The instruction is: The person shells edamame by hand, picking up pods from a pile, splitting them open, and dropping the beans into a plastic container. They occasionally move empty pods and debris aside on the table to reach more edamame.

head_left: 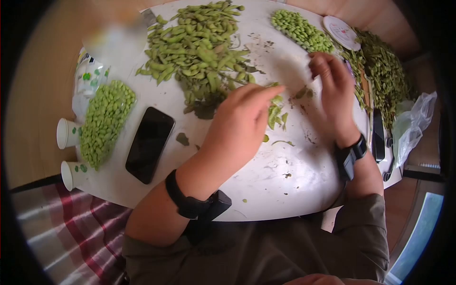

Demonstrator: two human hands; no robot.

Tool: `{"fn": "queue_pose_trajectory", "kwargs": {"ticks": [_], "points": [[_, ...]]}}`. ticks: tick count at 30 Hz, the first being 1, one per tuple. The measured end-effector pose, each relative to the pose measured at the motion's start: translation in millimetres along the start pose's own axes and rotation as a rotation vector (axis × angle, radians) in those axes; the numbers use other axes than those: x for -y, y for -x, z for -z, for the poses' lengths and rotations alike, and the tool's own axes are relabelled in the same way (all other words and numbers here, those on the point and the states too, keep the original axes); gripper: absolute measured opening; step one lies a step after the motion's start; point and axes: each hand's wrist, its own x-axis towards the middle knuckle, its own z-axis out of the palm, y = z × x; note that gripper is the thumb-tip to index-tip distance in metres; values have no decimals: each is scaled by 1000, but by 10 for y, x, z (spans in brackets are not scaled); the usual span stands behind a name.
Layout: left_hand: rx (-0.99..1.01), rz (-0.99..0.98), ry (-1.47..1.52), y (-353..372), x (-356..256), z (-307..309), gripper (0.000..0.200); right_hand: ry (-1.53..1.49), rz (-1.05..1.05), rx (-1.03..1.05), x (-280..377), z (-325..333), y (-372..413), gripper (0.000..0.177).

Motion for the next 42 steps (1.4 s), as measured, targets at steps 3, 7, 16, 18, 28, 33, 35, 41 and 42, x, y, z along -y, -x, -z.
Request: {"fn": "queue_pose_trajectory", "kwargs": {"ticks": [3,7,16,18,28,33,35,41,42], "points": [[57,-241,-254,45,-61,-69,48,627,335,-12,-281,385,-436,33],[-18,-513,-203,82,-378,-102,27,914,498,-50,-440,473,-416,44],[91,-897,-50,532,-1099,121,21,559,509,159,44,-142,-10,23],[17,-879,80,608,-1022,-75,24,546,611,280,173,-234,-29,27],[-104,-1091,208,474,-981,-157,12,799,398,585,234,-849,-242,23],[-595,-993,128,542,-1112,-410,8,647,307,651,384,-678,-195,21],[-559,-1054,89,509,-1082,-365,8,502,306,624,382,-625,-224,22],[-159,-1033,187,538,-999,-125,20,217,189,492,76,-438,-249,17],[-375,-974,160,552,-1055,-308,11,119,169,476,-1,-409,-193,15]]}}
